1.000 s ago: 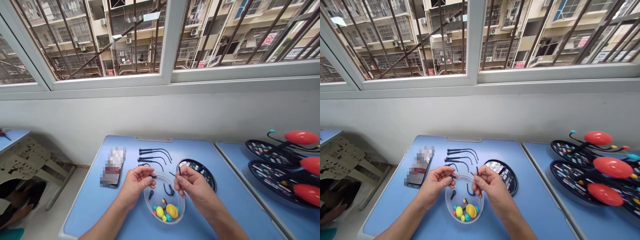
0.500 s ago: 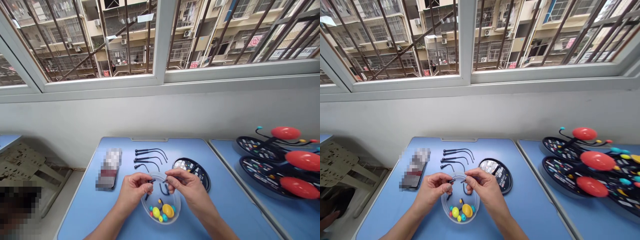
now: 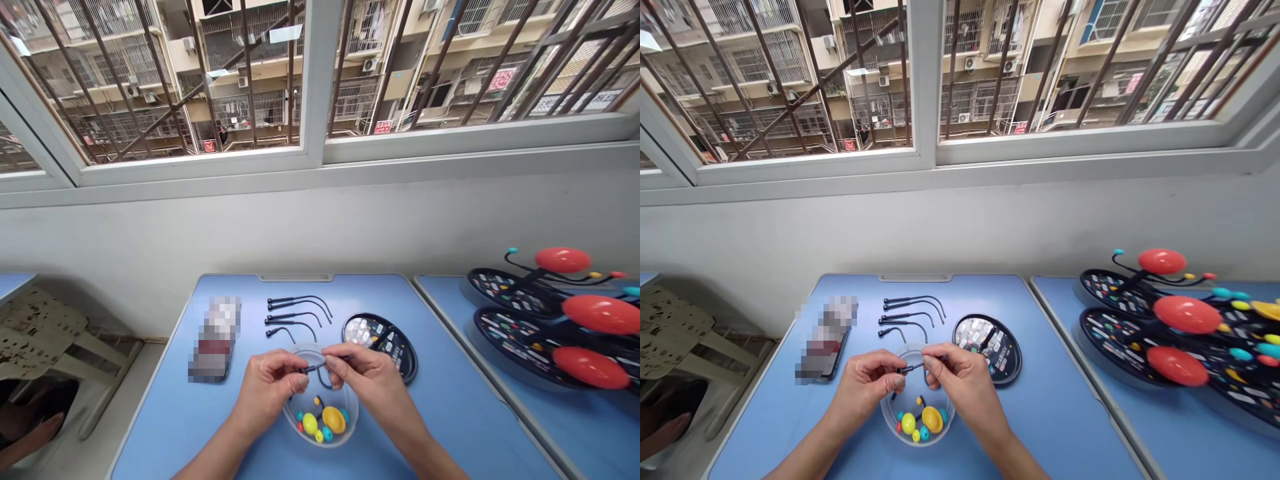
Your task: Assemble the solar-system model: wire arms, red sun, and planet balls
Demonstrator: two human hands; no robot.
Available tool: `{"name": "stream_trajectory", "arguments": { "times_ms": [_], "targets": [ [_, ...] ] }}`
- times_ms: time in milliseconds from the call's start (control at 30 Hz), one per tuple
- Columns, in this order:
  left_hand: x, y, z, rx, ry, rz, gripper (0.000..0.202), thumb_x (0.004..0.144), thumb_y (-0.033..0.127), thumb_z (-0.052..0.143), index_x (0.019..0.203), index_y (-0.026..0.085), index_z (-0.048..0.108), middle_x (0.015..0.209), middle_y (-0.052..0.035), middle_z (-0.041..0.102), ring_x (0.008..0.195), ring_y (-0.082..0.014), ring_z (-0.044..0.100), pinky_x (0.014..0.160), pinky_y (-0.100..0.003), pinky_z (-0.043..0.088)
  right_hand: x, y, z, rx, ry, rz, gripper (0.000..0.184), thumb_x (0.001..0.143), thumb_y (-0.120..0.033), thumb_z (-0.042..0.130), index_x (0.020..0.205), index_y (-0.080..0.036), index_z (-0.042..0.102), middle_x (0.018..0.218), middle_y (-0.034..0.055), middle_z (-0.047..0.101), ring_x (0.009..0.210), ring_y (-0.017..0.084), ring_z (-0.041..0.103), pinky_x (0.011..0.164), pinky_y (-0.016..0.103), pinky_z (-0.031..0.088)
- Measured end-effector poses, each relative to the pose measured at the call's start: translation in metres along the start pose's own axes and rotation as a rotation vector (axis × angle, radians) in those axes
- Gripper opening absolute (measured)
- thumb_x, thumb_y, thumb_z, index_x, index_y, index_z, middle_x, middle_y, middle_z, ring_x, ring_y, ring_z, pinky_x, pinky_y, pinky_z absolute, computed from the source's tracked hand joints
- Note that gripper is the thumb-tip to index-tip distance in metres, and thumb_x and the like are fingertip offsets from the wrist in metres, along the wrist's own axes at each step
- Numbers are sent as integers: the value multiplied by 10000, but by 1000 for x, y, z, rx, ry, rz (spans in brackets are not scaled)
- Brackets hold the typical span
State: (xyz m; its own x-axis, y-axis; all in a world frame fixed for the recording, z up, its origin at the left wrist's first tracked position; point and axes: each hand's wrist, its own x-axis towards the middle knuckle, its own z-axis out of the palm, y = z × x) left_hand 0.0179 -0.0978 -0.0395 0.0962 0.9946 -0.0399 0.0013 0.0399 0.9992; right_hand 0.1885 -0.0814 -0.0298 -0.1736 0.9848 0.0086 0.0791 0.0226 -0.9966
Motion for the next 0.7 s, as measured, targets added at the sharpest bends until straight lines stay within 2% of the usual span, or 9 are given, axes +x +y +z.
{"name": "stream_trajectory", "arguments": {
  "times_ms": [300, 700],
  "targets": [
    [-1, -1, 0, 139, 10, 117, 101, 637, 139, 612, 702, 153, 688, 613, -14, 613, 527, -110, 546, 510, -207, 450, -2, 1, 2, -88, 10, -54, 206, 735, -361, 590, 747, -169, 665, 512, -18, 560, 479, 116, 540, 490, 223, 472],
    [-1, -3, 6, 115, 53, 186, 84, 641, 115, 590, 660, 138, 669, 578, -13, 600, 514, -113, 548, 505, -211, 452, -3, 7, 15, -33, 33, -45, 241, 720, -410, 588, 717, -177, 651, 512, -17, 569, 446, 120, 554, 458, 237, 488]
  ]
}}
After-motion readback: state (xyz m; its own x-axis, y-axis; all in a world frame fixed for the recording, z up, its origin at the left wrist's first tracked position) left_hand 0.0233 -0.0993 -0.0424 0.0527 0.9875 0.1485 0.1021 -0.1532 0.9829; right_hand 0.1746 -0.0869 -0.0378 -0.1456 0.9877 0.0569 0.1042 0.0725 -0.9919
